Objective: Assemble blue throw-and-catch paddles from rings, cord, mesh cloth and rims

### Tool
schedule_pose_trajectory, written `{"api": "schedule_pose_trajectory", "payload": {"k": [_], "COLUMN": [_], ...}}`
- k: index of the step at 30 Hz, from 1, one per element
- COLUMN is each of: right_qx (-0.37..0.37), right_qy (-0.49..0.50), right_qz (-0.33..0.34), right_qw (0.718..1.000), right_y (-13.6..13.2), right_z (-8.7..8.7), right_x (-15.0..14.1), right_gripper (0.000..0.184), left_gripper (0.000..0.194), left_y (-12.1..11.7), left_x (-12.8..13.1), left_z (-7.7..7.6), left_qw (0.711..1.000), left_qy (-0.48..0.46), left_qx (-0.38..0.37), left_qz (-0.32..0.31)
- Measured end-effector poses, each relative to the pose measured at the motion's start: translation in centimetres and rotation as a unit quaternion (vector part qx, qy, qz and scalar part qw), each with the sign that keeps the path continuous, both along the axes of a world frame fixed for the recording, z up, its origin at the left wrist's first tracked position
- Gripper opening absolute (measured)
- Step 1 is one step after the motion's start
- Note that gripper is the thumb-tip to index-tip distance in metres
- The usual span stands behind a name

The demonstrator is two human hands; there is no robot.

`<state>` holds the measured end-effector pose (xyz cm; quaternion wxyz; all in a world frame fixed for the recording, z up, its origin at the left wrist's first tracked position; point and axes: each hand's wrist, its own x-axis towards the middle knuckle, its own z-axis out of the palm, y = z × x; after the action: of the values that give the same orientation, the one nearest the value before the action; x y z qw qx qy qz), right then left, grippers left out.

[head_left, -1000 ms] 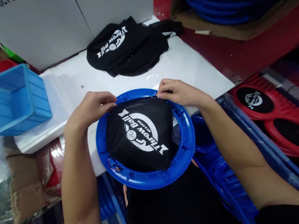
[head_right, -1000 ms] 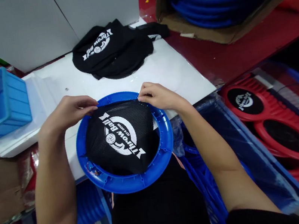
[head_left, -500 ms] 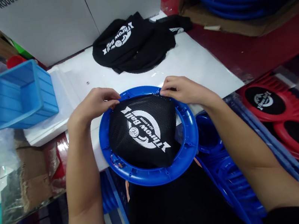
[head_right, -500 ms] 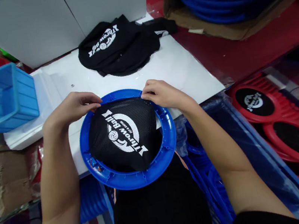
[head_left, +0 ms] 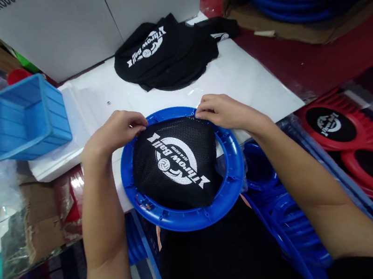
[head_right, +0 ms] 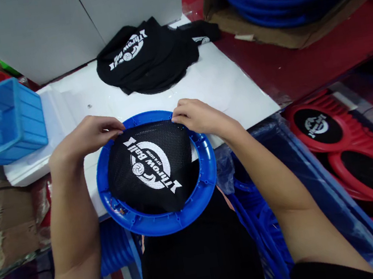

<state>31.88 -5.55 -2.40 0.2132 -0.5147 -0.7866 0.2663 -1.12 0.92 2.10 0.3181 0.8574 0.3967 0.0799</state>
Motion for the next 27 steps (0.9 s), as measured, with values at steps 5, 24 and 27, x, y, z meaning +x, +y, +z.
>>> {"api": "schedule_pose_trajectory", "payload": {"k": [5,24,27], "right_qx": [0.023,0.097,0.048], "right_qy": [-0.007,-0.086,-0.07], "right_qz": [0.0,0.093,0.1], "right_qw": [1.0,0.987,0.991], "right_y": [-0.2,-1.8,-0.8], "right_z": [-0.3,0.6,1.0], "right_x": [-0.2,-4.3,-3.8], "right_gripper": [0.026,0.041,0.029], "left_gripper": [0.021,0.036,0.028], "left_y": [-0.3,-4.0,-3.8], "left_x": [-0.8,3.1,3.2], "left_z": [0.0,-1.0,-1.1], "left_qw": [1.0,0.967,0.975], "left_qy": [0.0,0.091,0.096], "left_qx": [0.006,0.217,0.185], "left_qz": [0.004,-0.094,-0.081]}}
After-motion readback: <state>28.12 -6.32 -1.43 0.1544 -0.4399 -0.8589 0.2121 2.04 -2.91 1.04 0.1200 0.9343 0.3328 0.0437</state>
